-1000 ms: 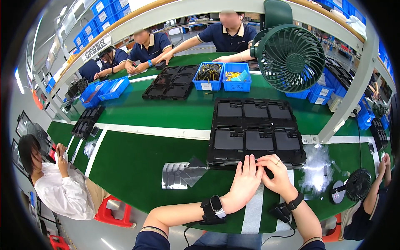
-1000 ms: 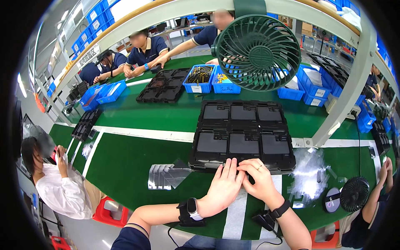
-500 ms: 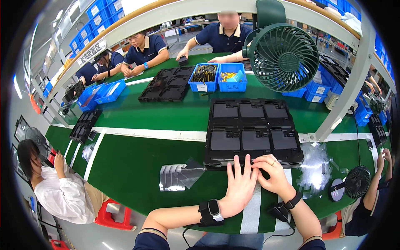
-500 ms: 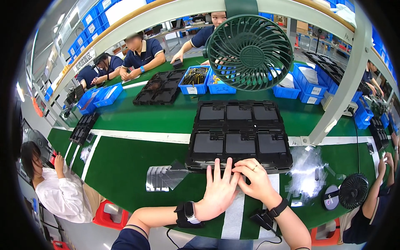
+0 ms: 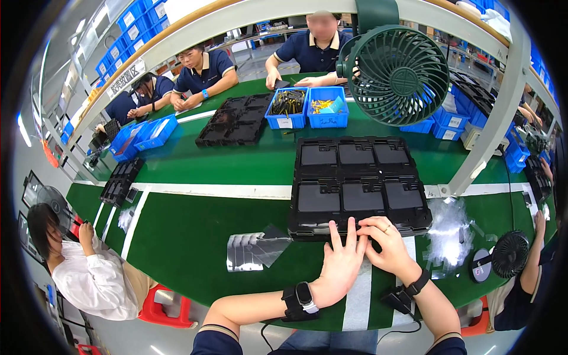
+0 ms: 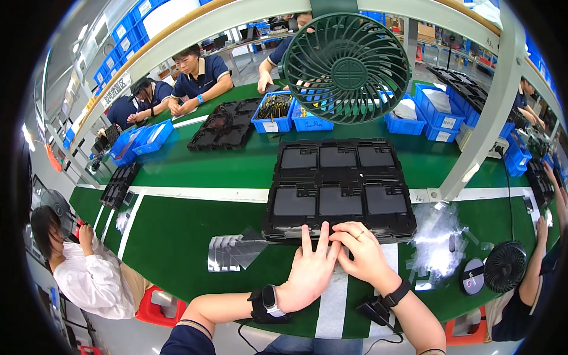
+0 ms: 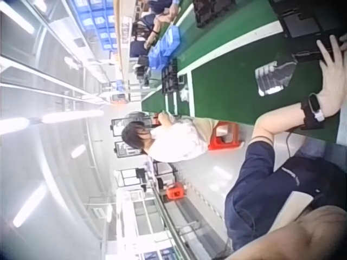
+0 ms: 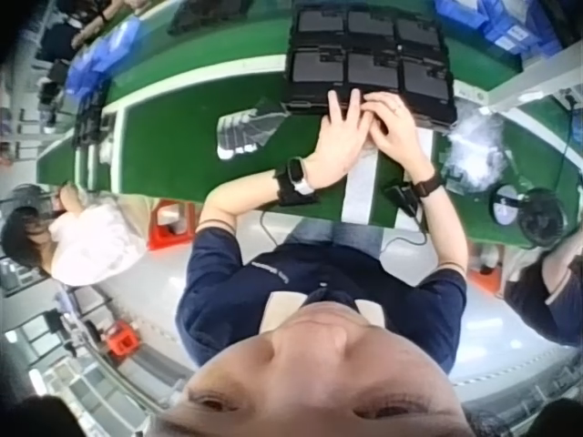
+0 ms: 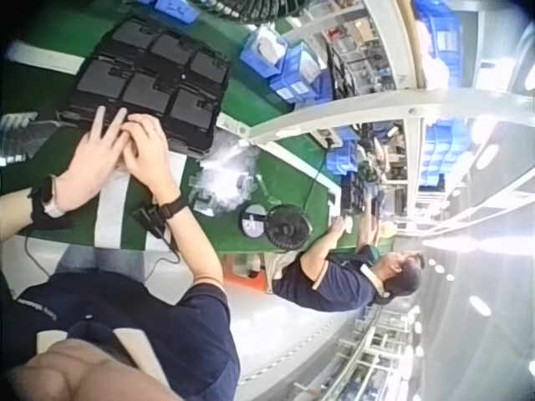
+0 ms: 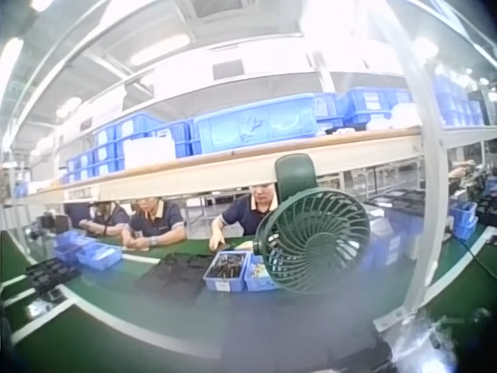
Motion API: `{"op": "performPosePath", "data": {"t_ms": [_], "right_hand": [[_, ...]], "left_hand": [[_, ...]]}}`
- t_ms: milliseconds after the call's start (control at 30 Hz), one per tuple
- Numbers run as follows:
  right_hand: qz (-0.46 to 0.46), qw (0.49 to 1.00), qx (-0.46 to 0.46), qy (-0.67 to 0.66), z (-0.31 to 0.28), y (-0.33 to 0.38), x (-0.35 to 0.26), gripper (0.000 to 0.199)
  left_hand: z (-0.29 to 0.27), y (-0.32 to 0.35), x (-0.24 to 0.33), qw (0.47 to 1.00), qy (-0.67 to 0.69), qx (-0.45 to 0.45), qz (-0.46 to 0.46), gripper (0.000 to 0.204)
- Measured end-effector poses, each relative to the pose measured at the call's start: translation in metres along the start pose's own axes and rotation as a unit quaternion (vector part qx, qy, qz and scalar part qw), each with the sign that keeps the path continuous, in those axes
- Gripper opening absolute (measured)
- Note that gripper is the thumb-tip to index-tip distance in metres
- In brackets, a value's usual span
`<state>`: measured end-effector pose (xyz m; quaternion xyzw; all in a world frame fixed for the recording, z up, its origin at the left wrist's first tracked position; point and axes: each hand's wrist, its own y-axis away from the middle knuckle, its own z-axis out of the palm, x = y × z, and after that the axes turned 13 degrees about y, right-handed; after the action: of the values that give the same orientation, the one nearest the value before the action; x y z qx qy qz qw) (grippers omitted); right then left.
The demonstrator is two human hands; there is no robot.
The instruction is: The recorder is assembling small black plastic electronic components by attaching a clear plastic film or sticker.
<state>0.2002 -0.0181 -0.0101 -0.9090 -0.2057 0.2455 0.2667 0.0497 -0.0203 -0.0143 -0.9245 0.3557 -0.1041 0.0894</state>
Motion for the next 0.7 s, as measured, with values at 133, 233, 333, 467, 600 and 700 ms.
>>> {"op": "performPosePath", "data": {"t_ms": [133,233,333,467,600,700], "right_hand": [[0.011,1.0,-0.008,-0.008,-0.0018,0.0008,0.0012,0.027],[0.007,1.0,-0.002,-0.007,-0.0001,-0.0002,0.0,0.027],[0.011,1.0,-0.005,-0.003,0.0004,-0.0005,-0.001,0.027],[0.006,1.0,0.0,-0.006,-0.0004,0.0001,0.0004,0.027],[0.01,1.0,-0.003,-0.005,0.0004,0.0003,0.0006,0.027],[0.007,1.0,-0.005,-0.001,0.0003,0.0,0.0001,0.027]], "left_hand": [[0.0073,-0.0007,0.0001,0.999,0.01,0.042,0.011,0.05],[0.0025,-0.0005,-0.0024,1.0,0.017,0.021,0.012,0.051],[0.003,-0.0008,-0.0039,1.0,0.017,0.016,0.008,0.052],[0.0038,-0.0021,-0.0011,1.0,0.002,0.02,0.007,0.053],[0.0012,0.0,0.0002,1.0,0.01,0.005,-0.006,0.05],[-0.0024,0.0013,0.0027,1.0,0.013,0.005,-0.016,0.047]]}}
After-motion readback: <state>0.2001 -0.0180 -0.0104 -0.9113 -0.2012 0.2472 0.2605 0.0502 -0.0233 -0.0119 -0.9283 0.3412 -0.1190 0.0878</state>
